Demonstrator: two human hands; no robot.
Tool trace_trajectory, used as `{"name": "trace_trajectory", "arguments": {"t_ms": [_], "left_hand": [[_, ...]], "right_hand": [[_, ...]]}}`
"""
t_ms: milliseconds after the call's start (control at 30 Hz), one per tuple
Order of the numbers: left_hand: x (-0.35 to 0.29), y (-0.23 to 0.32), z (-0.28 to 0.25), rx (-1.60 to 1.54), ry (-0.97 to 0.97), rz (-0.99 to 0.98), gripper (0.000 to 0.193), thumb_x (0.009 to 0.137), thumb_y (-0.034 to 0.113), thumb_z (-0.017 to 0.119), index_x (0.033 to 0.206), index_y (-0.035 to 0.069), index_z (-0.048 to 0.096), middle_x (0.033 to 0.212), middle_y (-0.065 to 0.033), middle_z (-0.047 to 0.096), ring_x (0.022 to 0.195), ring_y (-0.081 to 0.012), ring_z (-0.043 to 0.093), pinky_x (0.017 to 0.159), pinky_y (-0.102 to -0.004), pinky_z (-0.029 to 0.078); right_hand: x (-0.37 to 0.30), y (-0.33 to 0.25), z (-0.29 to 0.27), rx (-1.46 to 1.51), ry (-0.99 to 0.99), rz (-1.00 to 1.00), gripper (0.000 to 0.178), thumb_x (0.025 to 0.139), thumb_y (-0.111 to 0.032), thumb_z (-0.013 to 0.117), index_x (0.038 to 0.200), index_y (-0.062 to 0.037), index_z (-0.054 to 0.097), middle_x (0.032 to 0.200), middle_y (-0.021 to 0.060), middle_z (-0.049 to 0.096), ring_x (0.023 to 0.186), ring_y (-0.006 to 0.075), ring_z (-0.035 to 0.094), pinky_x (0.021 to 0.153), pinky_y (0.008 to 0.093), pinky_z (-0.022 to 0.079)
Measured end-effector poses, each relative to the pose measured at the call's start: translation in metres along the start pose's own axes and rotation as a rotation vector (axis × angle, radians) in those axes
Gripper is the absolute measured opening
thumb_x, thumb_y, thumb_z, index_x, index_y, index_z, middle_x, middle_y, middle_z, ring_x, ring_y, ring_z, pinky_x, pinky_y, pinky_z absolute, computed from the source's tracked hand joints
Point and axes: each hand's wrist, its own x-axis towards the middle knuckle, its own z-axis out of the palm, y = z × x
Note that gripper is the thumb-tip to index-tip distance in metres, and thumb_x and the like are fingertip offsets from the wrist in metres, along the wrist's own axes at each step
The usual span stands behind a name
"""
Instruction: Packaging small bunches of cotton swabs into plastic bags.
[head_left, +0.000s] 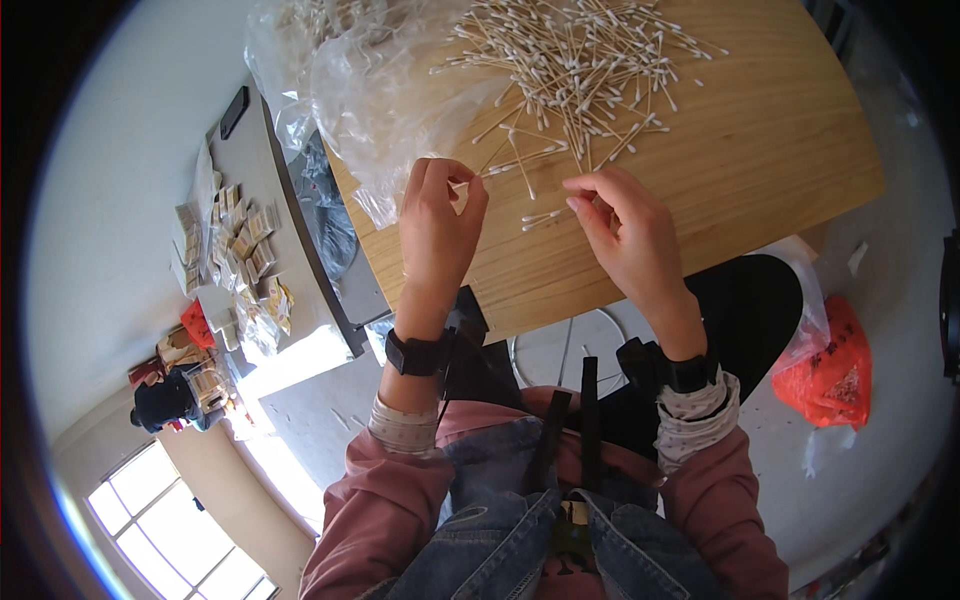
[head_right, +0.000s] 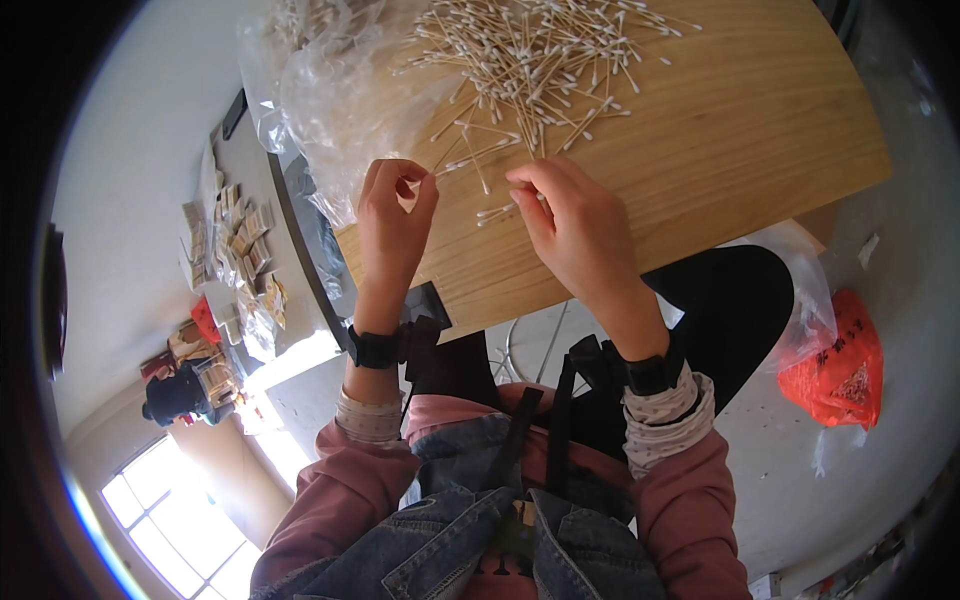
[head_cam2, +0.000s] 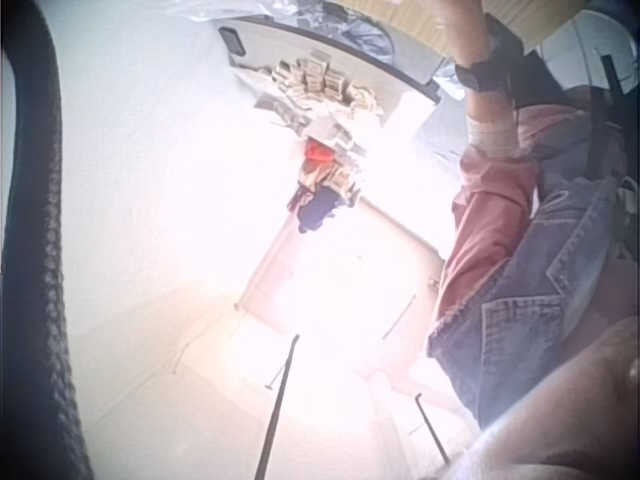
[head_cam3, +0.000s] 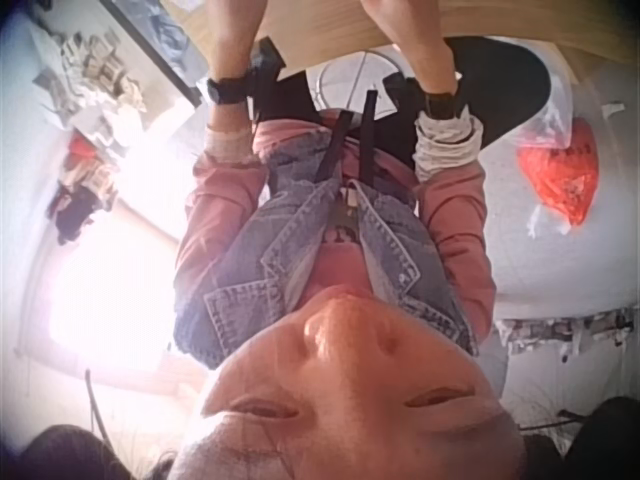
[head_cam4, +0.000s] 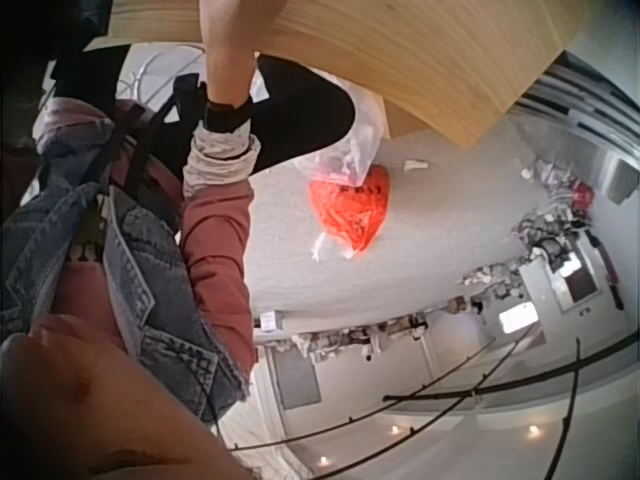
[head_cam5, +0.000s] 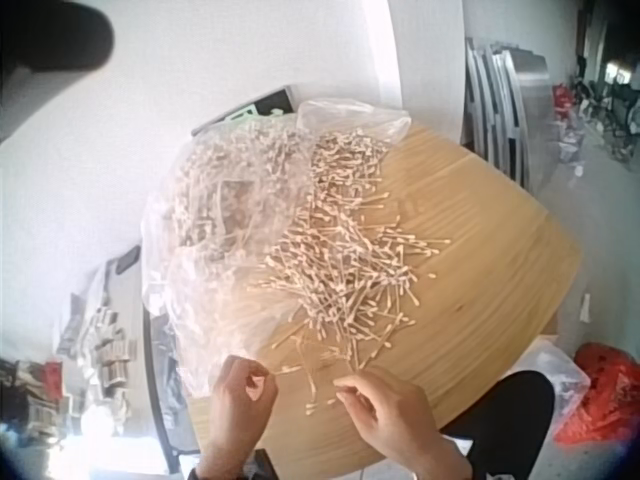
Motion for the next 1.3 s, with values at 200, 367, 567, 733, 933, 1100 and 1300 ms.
{"name": "trace_trajectory", "arguments": {"t_ms": [200, 367, 567, 733, 933, 1100, 1300], "left_hand": [[-0.026, 0.029, -0.021, -0.273, -0.171, -0.208, 0.012, 0.078, 0.005, 0.07, 0.083, 0.001, 0.06, 0.076, -0.0057, 0.057, 0.064, -0.0142, 0.052, 0.059, -0.0279, 0.043], [-0.042, 0.027, -0.023, -0.368, -0.261, -0.284, 0.007, 0.083, 0.005, 0.069, 0.086, 0.004, 0.063, 0.072, 0.0028, 0.054, 0.067, -0.005, 0.046, 0.062, -0.021, 0.038], [-0.024, -0.005, -0.004, -0.114, -0.014, -0.191, 0.012, 0.083, 0.008, 0.071, 0.089, 0.001, 0.062, 0.085, -0.007, 0.059, 0.065, -0.0168, 0.052, 0.062, -0.0296, 0.045], [-0.018, -0.016, 0.005, -0.061, -0.062, -0.086, 0.012, 0.085, 0.007, 0.068, 0.093, 0.001, 0.06, 0.087, -0.0097, 0.059, 0.068, -0.0214, 0.055, 0.063, -0.0348, 0.047], [-0.047, 0.024, -0.004, -0.226, -0.039, -0.154, 0.011, 0.09, 0.002, 0.062, 0.096, -0.001, 0.054, 0.086, -0.0116, 0.055, 0.068, -0.0225, 0.056, 0.061, -0.0325, 0.046], [-0.09, 0.094, -0.003, -0.568, -0.278, -0.047, 0.014, 0.086, 0.001, 0.067, 0.094, 0.0, 0.056, 0.087, -0.0107, 0.054, 0.069, -0.0215, 0.058, 0.059, -0.0311, 0.047], [-0.09, 0.096, 0.023, -0.325, -0.167, 0.209, 0.028, 0.076, 0.0, 0.073, 0.099, 0.003, 0.057, 0.098, -0.0122, 0.056, 0.082, -0.0281, 0.059, 0.071, -0.0362, 0.049]], "right_hand": [[-0.004, -0.006, 0.013, 0.047, -0.061, -0.2, 0.022, 0.082, 0.002, 0.064, 0.103, -0.0049, 0.063, 0.094, 0.0072, 0.063, 0.076, 0.0256, 0.063, 0.062, 0.0346, 0.051], [-0.009, 0.001, 0.017, -0.016, -0.251, -0.239, 0.029, 0.074, 0.004, 0.065, 0.102, -0.0044, 0.061, 0.095, 0.0096, 0.062, 0.082, 0.0309, 0.063, 0.066, 0.039, 0.052], [-0.005, 0.008, 0.021, 0.074, -0.115, -0.131, 0.012, 0.087, 0.003, 0.062, 0.098, -0.001, 0.062, 0.09, 0.0112, 0.06, 0.076, 0.0264, 0.063, 0.066, 0.0329, 0.051], [0.002, 0.009, 0.02, 0.294, 0.095, -0.074, 0.008, 0.096, -0.002, 0.057, 0.102, 0.0002, 0.062, 0.09, 0.0064, 0.062, 0.073, 0.0115, 0.061, 0.058, 0.0243, 0.049], [-0.012, -0.019, -0.011, 0.67, -0.064, 0.376, 0.014, 0.095, -0.008, 0.061, 0.105, 0.0023, 0.06, 0.09, 0.0065, 0.066, 0.068, 0.0081, 0.061, 0.051, 0.02, 0.045], [-0.082, -0.039, -0.03, 0.755, -0.053, 0.554, 0.011, 0.093, -0.003, 0.062, 0.101, 0.0034, 0.061, 0.084, 0.0064, 0.064, 0.064, 0.009, 0.059, 0.051, 0.021, 0.045], [-0.154, -0.034, -0.115, 0.372, 0.457, 0.596, 0.008, 0.095, -0.007, 0.06, 0.095, 0.0006, 0.061, 0.077, 0.0064, 0.062, 0.055, 0.0068, 0.052, 0.049, 0.0189, 0.04]]}}
